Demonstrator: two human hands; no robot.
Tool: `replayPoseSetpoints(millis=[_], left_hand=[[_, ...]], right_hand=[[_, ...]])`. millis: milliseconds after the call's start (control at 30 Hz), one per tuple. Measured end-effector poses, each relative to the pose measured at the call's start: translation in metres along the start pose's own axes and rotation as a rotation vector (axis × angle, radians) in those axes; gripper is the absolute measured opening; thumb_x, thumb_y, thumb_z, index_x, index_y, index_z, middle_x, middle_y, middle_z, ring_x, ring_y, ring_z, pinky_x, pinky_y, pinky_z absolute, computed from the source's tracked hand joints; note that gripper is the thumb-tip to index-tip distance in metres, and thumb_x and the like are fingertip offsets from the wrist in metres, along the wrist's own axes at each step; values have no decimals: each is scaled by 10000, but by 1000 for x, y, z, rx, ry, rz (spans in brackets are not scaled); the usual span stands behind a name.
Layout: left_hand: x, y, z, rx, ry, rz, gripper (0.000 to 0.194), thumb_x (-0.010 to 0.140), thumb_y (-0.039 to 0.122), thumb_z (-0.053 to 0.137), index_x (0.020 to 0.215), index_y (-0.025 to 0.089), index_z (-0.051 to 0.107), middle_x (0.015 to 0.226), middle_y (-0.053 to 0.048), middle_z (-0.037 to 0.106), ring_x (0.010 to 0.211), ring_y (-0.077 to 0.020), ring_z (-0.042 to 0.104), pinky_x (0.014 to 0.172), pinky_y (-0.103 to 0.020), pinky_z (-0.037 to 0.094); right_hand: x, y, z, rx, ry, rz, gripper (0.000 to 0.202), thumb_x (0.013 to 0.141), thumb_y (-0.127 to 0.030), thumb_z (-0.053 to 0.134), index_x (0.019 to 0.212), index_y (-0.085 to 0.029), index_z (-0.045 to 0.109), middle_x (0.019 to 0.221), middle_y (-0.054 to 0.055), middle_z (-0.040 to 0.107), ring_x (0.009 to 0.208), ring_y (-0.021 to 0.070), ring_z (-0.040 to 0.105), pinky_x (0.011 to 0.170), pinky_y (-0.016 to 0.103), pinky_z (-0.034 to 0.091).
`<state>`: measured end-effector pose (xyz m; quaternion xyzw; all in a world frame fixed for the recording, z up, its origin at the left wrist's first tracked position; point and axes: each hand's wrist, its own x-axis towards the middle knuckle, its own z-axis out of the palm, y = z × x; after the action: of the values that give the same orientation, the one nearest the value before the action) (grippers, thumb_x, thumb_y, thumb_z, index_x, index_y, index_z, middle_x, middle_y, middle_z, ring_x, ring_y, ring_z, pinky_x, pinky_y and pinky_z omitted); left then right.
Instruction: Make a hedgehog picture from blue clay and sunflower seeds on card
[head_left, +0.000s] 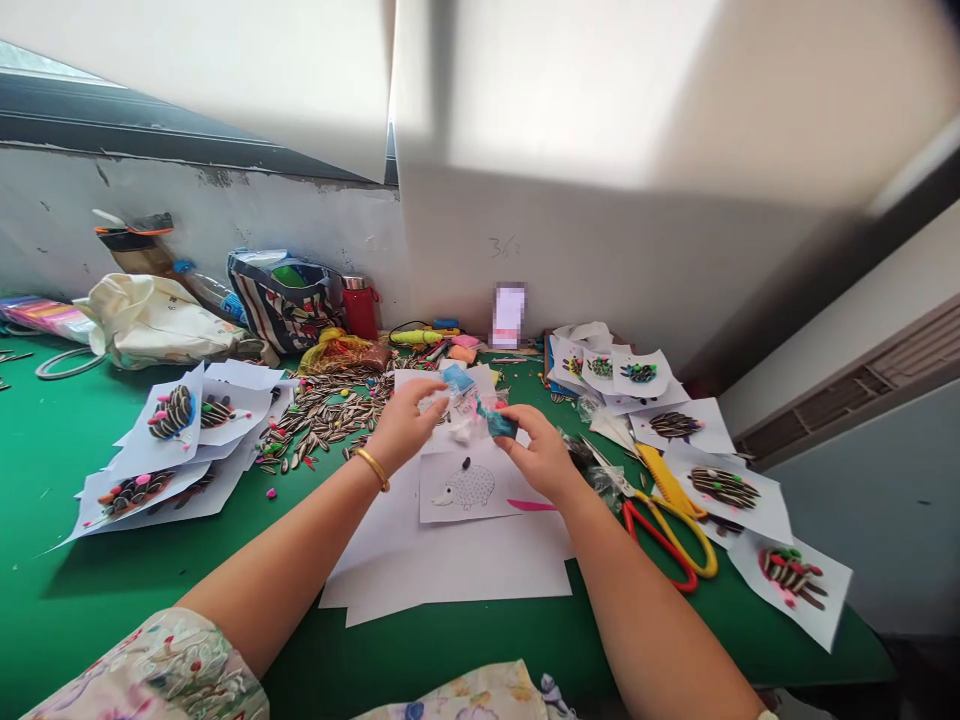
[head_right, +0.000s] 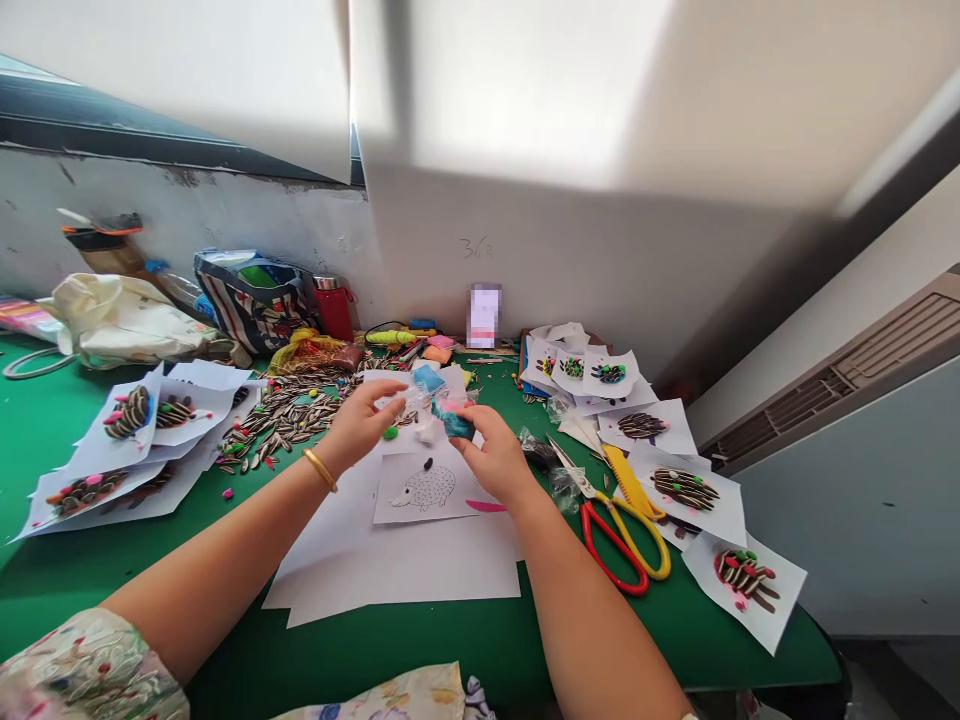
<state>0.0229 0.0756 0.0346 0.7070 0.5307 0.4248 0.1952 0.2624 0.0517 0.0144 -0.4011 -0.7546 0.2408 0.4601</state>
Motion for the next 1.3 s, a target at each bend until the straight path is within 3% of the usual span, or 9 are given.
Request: replayPoseSetpoints(millis=[67,133,367,467,633,900,1033,1300], left_hand=[[-16,14,6,-357,-113,-104,371,885,465,593,1128,191,657,1113,-93,689,1026,-240,643,903,-387,519],[-30,24,12,-565,-196,-181,407,837,458,669,1153,202,636,1098,-81,687,1015,-226,643,872,-359,521],[-49,19,20,-773,-183,-432,405,727,388,785,1052,200,633,869,-5,629,781,-135,590,659,-246,429],[-52,14,21,-860,-220,-483,366,727,382,794,997,196,631,864,5,619,751,-111,572,652,-235,406],[-57,15,22,-1006,-225,-536,371,693,345,827,961,187,624,828,14,604,715,-95,547,666,-236,403],[-61,19,22,-895,-208,-571,350,691,260,768,988,198,594,828,22,602,729,-104,543,659,-233,400],[-59,17,22,-819,-208,-501,266,677,220,712,909,180,588,765,35,566,682,-101,509,627,-233,377],[-56,11,23,-682,-82,-411,206,652,184,665,821,194,548,746,42,541,696,-112,509,658,-241,413]], right_hand=[[-1,-2,2,14,10,-30,241,879,-253,630,1120,-254,645,1138,60,654,1094,213,590,991,376,462],[-1,-4,5,21,4,-62,192,893,-248,622,1083,-249,648,1092,56,662,1059,210,595,961,370,470],[-4,-3,20,-36,-136,-94,251,876,-273,659,1123,-237,629,1111,72,653,1041,229,596,926,387,481],[-7,0,24,-64,-169,-102,363,861,-333,699,1198,-236,607,1167,87,653,1073,246,594,939,402,476],[-9,-2,26,-106,-180,-139,284,908,-360,652,1157,-224,644,1089,82,684,1007,240,613,898,388,480],[-8,-6,27,-170,-155,-171,223,893,-323,677,1093,-226,682,1030,74,702,957,235,630,854,372,496],[-9,-8,27,-193,-152,-211,238,891,-308,683,1118,-235,680,1036,75,703,966,239,627,868,381,501],[-10,-11,28,-192,-127,-240,251,922,-325,643,1152,-231,674,1037,84,701,964,241,620,857,385,513]])
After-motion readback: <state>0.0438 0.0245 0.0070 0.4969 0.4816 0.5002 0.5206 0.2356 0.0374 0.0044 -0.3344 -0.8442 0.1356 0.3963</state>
